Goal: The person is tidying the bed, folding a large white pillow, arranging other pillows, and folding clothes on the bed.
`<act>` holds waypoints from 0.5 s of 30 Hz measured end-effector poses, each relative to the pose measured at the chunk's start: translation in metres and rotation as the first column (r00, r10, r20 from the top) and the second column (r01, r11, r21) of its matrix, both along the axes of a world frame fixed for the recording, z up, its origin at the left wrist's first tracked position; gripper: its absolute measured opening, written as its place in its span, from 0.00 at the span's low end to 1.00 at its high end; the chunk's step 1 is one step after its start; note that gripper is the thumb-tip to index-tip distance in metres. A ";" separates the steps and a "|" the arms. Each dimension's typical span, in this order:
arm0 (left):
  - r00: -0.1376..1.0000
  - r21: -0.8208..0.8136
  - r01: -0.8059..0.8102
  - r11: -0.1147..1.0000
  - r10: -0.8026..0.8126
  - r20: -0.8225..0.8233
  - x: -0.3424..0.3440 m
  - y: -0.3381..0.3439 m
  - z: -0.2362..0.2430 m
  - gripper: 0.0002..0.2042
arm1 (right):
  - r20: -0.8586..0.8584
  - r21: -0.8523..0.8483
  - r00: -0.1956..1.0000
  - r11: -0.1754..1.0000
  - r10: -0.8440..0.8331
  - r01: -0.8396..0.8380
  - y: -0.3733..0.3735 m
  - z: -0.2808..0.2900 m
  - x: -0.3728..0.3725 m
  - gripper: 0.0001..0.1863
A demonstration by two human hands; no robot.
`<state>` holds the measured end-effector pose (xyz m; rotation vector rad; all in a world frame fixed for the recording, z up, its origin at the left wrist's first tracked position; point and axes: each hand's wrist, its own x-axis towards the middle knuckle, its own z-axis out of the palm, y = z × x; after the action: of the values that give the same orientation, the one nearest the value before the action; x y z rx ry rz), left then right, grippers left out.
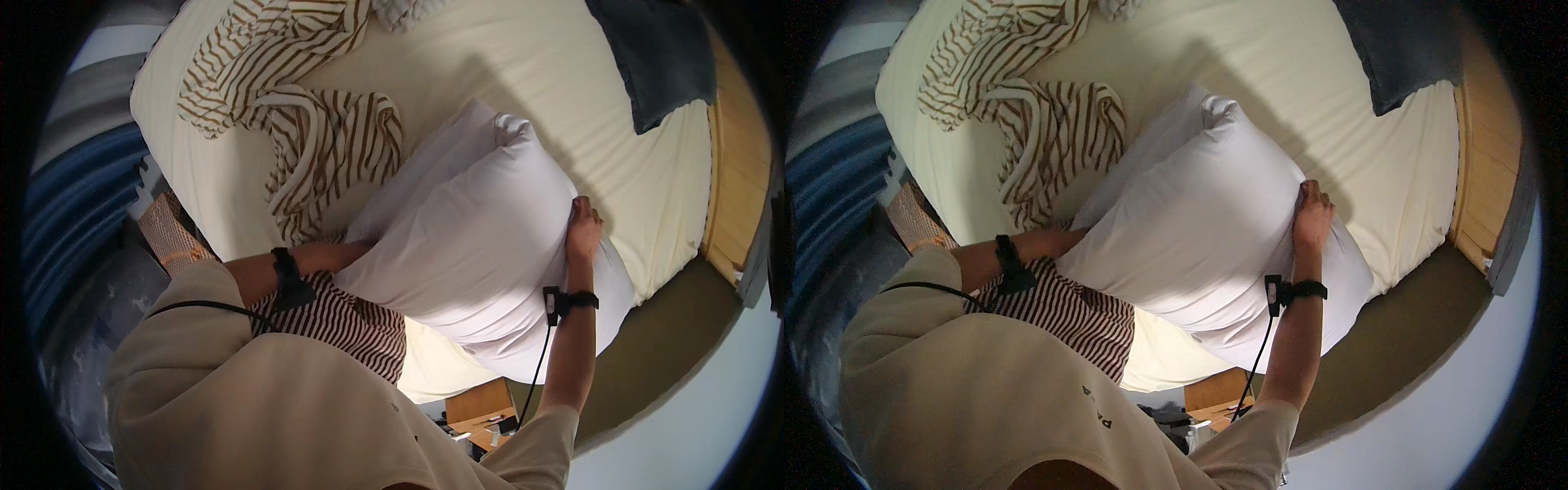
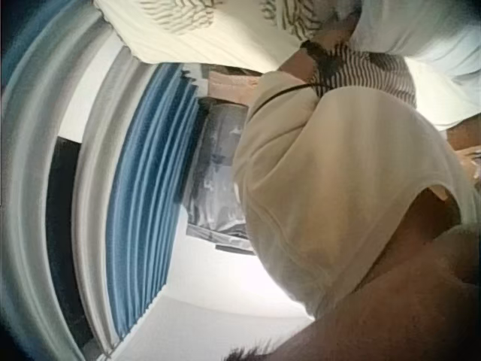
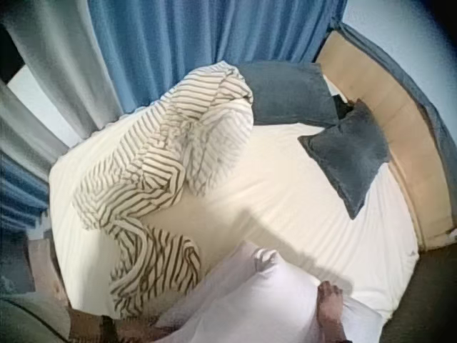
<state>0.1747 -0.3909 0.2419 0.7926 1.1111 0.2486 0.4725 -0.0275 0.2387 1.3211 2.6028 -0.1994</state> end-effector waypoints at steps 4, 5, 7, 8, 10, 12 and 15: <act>0.998 -0.035 0.051 0.998 -0.052 -0.036 -0.003 0.001 0.000 0.26 | 0.009 -0.012 0.999 0.999 -0.040 0.040 -0.005 0.009 -0.003 0.09; 0.995 -0.037 0.061 0.997 -0.063 -0.071 -0.007 0.007 -0.002 0.26 | -0.044 0.013 0.998 0.999 0.048 -0.047 -0.001 0.010 0.000 0.08; 0.984 -0.058 0.030 0.998 -0.040 -0.173 -0.010 0.012 0.002 0.26 | -0.107 0.089 0.993 0.995 0.043 -0.033 -0.010 0.018 0.000 0.07; 0.977 -0.046 0.001 0.999 -0.010 -0.212 -0.012 0.018 0.004 0.26 | -0.163 0.166 0.985 0.986 0.057 -0.030 -0.010 0.020 0.008 0.07; 0.970 0.028 -0.105 0.994 0.109 -0.218 -0.021 0.029 0.004 0.26 | -0.229 0.165 0.973 0.985 -0.010 0.048 -0.015 0.043 0.004 0.07; 0.933 0.156 -0.310 0.938 0.332 -0.142 -0.026 0.040 0.000 0.28 | -0.311 0.168 0.950 0.981 -0.038 0.094 -0.021 0.049 0.015 0.08; 0.750 0.229 -0.651 0.724 0.659 0.046 -0.032 0.096 0.051 0.30 | -0.299 0.098 0.949 0.986 -0.099 0.134 -0.035 0.082 0.015 0.17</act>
<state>0.1426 -0.2947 0.2930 0.5739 1.3916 0.9882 0.4878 -0.0626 0.3207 1.5995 2.8172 -0.2861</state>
